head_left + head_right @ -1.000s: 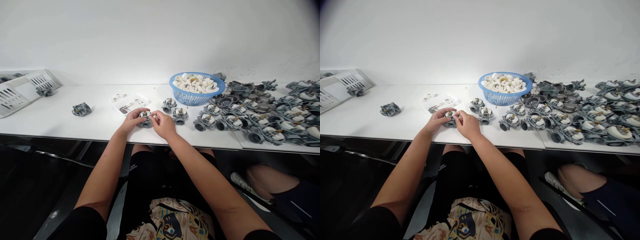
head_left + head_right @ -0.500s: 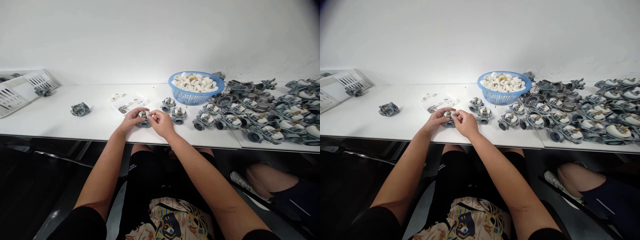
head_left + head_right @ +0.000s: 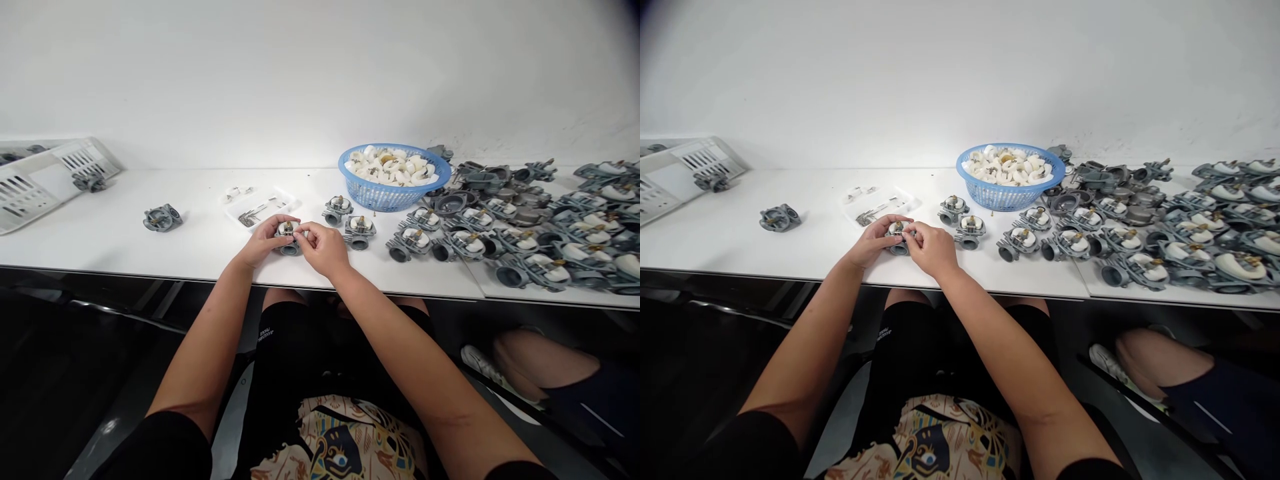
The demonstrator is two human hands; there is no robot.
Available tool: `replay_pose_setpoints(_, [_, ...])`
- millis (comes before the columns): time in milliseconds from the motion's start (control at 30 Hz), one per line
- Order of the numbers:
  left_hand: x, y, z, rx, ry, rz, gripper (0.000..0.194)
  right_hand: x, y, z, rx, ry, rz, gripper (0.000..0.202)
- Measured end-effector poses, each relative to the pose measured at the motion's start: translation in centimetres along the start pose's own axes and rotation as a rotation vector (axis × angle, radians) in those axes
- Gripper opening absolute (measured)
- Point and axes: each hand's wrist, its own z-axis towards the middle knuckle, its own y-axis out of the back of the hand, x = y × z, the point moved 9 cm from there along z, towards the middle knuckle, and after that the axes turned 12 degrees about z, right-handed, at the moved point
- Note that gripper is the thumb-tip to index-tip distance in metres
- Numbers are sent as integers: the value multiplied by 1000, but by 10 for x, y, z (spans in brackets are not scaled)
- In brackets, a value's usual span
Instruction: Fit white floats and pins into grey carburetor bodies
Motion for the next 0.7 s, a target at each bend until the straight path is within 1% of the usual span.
replay_pose_setpoints(167, [1, 0, 0, 5, -2, -8, 48, 5, 0, -2, -12, 52, -92, 18])
replay_pose_setpoints(400, [1, 0, -1, 7, 14, -14, 48, 3, -1, -3, 25, 19, -100, 19])
replay_pose_setpoints(600, [-4, -4, -2, 31, 32, -34, 53, 1, 1, -7, 22, -15, -15, 30])
replay_pose_setpoints(700, [-6, -4, -3, 26, 47, -55, 54, -2, -1, -8, 25, -37, -22, 41])
